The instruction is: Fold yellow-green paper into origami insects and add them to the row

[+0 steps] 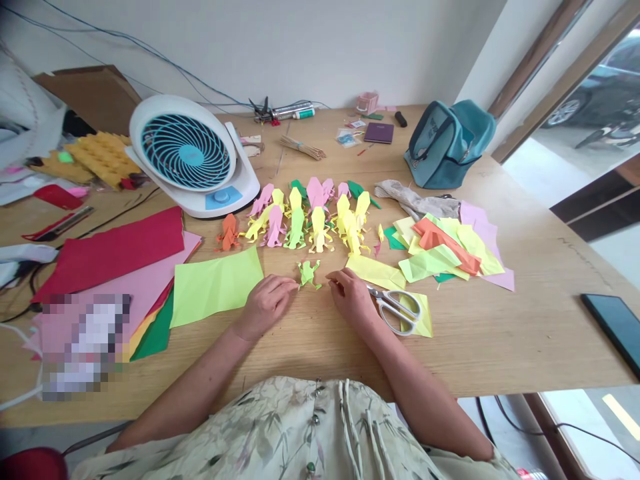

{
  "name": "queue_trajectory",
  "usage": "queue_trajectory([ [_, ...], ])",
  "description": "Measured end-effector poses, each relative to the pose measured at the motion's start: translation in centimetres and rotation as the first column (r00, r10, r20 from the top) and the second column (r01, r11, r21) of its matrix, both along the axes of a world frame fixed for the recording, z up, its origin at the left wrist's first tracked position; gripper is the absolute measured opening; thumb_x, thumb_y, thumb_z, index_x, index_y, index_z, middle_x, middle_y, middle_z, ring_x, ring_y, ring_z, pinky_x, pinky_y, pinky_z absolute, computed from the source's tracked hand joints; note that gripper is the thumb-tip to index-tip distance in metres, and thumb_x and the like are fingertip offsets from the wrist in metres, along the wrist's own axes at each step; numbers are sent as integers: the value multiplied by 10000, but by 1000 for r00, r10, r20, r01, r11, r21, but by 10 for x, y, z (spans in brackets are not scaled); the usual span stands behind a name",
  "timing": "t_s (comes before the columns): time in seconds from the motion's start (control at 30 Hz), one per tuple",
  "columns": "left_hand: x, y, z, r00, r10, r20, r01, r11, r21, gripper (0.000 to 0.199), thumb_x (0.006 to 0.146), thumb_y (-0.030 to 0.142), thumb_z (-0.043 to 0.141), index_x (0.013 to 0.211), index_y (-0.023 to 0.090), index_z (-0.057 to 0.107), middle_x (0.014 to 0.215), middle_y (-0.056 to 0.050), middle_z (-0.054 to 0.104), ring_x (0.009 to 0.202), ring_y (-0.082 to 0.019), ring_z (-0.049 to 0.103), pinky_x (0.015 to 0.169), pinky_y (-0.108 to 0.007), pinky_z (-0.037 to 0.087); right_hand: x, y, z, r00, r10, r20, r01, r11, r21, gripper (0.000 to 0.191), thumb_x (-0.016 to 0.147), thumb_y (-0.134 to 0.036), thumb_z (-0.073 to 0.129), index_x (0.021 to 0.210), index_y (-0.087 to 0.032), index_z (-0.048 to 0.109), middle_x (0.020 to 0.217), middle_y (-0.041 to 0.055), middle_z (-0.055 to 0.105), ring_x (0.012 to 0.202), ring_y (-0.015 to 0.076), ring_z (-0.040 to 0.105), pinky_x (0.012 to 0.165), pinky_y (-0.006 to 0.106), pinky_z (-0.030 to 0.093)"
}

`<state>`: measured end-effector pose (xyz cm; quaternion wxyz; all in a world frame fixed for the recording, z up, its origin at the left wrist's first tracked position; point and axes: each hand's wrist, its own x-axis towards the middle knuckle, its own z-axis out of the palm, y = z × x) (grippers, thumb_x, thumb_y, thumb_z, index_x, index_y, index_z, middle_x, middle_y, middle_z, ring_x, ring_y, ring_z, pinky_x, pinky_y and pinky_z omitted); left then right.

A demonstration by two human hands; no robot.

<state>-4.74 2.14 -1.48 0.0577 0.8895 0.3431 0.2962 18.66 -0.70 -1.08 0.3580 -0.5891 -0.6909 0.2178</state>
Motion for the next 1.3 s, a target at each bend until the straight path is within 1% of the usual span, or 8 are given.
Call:
queue_trajectory([
  [0.13,-2,1,-2,995,56,81,-53,997,-49,286,899,49,452,1053,192,645,998,-75,678,946,-196,605,855,-354,511,-1,-1,1,1000,9,-10,-9,1000,4,191,913,-206,512,965,-201,695,871,46,644,678,151,560,654,271,442],
  [0.23,-2,1,-2,992,78,103,-68,993,-92,290,898,50,446,1049,197,645,987,-74,674,958,-199,608,863,-355,512,-3,-1,3,999,32,-37,-32,999,-5,178,920,-227,516,938,-208,692,845,37,640,663,146,560,642,268,446],
  [0.4,2,1,0,989,96,114,-81,987,-136,209,938,130,467,1035,199,640,964,-70,666,945,-200,607,858,-350,509,-9,-3,2,996,82,-46,-84,996,-36,131,897,-269,578,978,-215,665,874,27,643,666,138,591,646,263,468],
  [0.53,6,0,1,989,98,114,-78,984,-162,156,942,193,511,1043,199,631,985,-71,670,964,-206,602,886,-359,504,-14,-2,0,995,72,62,-69,997,-46,176,834,-255,666,1003,-214,644,926,45,655,731,164,612,684,282,476],
  [0.67,8,0,0,990,96,104,-76,981,-179,143,935,222,542,1047,198,626,995,-78,674,977,-219,605,889,-372,500,-18,-2,-1,987,44,156,-41,999,-24,181,811,-224,685,986,-214,639,935,56,664,813,201,626,737,307,468],
  [0.93,9,1,-5,991,89,102,-71,983,-168,131,929,208,547,1032,193,627,985,-75,680,954,-213,609,865,-365,505,-20,-1,-4,978,44,205,-40,999,-23,158,828,-204,657,985,-215,643,937,53,661,839,212,626,739,306,451],
  [1.17,10,0,-4,988,105,116,-81,976,-200,107,930,195,532,1000,181,612,971,-77,669,940,-210,602,852,-357,496,-27,0,-3,958,11,286,-19,1000,23,143,833,-249,674,968,-211,648,934,55,660,848,213,623,759,306,425],
  [1.3,11,0,-3,982,120,143,-80,963,-258,91,913,188,545,980,192,607,954,-72,662,926,-208,601,836,-345,488,-31,3,-7,950,-15,313,0,999,49,36,845,-220,648,881,-216,648,879,43,652,838,210,617,762,309,411],
])
